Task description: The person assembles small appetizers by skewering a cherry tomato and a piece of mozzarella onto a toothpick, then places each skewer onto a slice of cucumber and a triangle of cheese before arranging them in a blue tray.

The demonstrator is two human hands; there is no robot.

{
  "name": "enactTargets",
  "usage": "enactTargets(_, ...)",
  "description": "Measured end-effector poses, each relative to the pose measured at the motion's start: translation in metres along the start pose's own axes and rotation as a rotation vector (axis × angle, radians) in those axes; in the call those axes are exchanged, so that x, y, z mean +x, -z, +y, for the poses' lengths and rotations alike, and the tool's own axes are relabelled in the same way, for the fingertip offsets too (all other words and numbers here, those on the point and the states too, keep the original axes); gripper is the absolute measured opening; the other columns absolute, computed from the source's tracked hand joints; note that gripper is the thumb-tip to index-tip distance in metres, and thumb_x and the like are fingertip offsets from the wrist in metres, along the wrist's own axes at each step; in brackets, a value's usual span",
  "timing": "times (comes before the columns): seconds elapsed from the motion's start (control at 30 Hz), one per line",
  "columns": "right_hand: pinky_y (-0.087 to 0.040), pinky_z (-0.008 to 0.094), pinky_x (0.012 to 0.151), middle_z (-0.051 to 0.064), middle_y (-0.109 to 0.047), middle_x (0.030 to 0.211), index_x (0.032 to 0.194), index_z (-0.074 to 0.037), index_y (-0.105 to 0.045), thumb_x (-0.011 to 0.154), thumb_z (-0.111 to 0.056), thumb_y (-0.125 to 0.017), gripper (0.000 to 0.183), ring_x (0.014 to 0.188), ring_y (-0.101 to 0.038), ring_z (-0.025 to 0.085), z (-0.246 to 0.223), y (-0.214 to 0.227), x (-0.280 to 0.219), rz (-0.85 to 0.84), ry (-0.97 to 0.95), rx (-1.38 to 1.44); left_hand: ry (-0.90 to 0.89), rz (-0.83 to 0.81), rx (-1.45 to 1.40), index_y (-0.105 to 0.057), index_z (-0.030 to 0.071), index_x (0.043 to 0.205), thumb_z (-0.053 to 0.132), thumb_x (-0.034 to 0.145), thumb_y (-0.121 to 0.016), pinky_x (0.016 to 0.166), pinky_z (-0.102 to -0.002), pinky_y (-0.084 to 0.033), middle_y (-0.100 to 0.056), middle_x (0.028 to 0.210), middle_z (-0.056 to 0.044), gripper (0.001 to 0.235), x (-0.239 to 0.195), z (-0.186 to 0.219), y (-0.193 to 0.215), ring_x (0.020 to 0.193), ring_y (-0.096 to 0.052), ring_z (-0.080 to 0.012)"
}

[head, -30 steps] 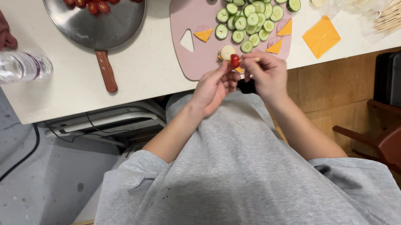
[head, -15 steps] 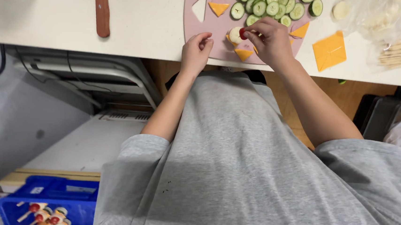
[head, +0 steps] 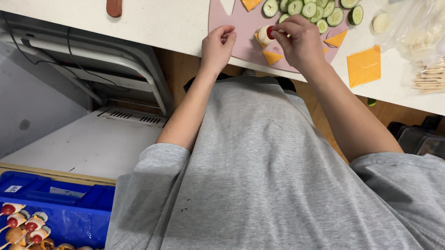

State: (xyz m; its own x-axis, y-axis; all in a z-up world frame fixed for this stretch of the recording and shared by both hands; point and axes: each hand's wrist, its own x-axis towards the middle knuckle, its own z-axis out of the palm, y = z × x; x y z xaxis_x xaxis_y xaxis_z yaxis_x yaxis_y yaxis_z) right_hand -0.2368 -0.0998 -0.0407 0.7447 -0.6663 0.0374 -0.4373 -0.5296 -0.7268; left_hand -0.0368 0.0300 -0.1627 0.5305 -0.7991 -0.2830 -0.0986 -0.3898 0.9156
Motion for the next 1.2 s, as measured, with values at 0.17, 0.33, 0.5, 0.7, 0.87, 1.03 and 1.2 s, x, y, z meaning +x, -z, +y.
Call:
enactTargets(0.17,-0.056,0.032,0.065,0.012,-0.069,0.1,0.107,-0.001,-0.077,0.102,-0.008,-0.078,0.008,0.078,-0.069,0.024,0.001,-0.003,0.001,-0.006,0.015,-0.005,-0.002,0.008,0.001,-0.075,0.002,0.112,0.02,0.093,-0.071,0.077,-0.028,-0.059,-0.079,0.094,-0.008,0.026,0.0,0.004,0.0,0.081,-0.073,-0.0137)
enactTargets(0.33,-0.058,0.032,0.065,0.013,-0.07,0.102,0.106,0.0,-0.077,0.102,-0.008,-0.077,0.009,0.077,-0.069,0.026,0.006,-0.008,0.0,-0.011,0.006,-0.024,0.004,0.01,0.006,-0.074,0.002,0.112,0.02,0.093,-0.071,0.076,-0.029,-0.059,-0.078,0.094,-0.009,0.026,-0.001,0.005,0.0,0.08,-0.073,-0.0145)
enactTargets(0.5,-0.057,0.034,0.065,0.013,-0.07,0.1,0.105,0.0,-0.078,0.1,-0.008,-0.079,0.009,0.075,-0.068,0.027,0.011,-0.014,0.001,-0.001,0.018,-0.035,-0.01,0.007,0.008,-0.075,0.002,0.111,0.019,0.093,-0.071,0.075,-0.028,-0.059,-0.078,0.094,-0.009,0.024,-0.001,0.003,-0.001,0.08,-0.073,-0.0141)
enactTargets(0.7,-0.055,0.036,0.067,0.013,-0.069,0.096,0.103,0.001,-0.078,0.097,-0.006,-0.081,0.01,0.077,-0.067,0.027,0.018,-0.023,0.002,-0.002,0.033,-0.057,-0.031,0.006,0.013,-0.075,0.002,0.11,0.017,0.093,-0.071,0.074,-0.028,-0.059,-0.077,0.095,-0.009,0.023,-0.002,0.002,-0.001,0.079,-0.073,-0.0141)
enactTargets(0.87,-0.055,0.035,0.067,0.012,-0.069,0.096,0.103,0.002,-0.077,0.097,-0.004,-0.08,0.009,0.076,-0.067,0.026,0.022,-0.028,0.003,-0.014,-0.003,-0.007,-0.037,0.003,-0.003,-0.075,0.002,0.109,0.016,0.093,-0.07,0.074,-0.028,-0.059,-0.077,0.094,-0.009,0.022,-0.002,0.002,0.0,0.078,-0.073,-0.0138)
enactTargets(1.03,-0.056,0.034,0.066,0.012,-0.069,0.094,0.101,0.002,-0.078,0.095,-0.005,-0.082,0.01,0.075,-0.069,0.024,0.024,-0.029,0.004,-0.022,0.005,-0.012,-0.044,-0.004,-0.012,-0.075,0.002,0.108,0.015,0.093,-0.07,0.073,-0.028,-0.06,-0.076,0.094,-0.008,0.02,-0.003,0.002,0.0,0.077,-0.073,-0.0134)
enactTargets(1.2,-0.056,0.034,0.066,0.01,-0.07,0.093,0.1,0.001,-0.079,0.093,-0.007,-0.084,0.011,0.075,-0.069,0.024,0.027,-0.032,0.005,-0.004,-0.01,-0.024,-0.039,-0.016,0.004,-0.075,0.002,0.108,0.014,0.093,-0.07,0.074,-0.028,-0.059,-0.077,0.095,-0.008,0.02,-0.003,0.005,0.001,0.078,-0.073,-0.0135)
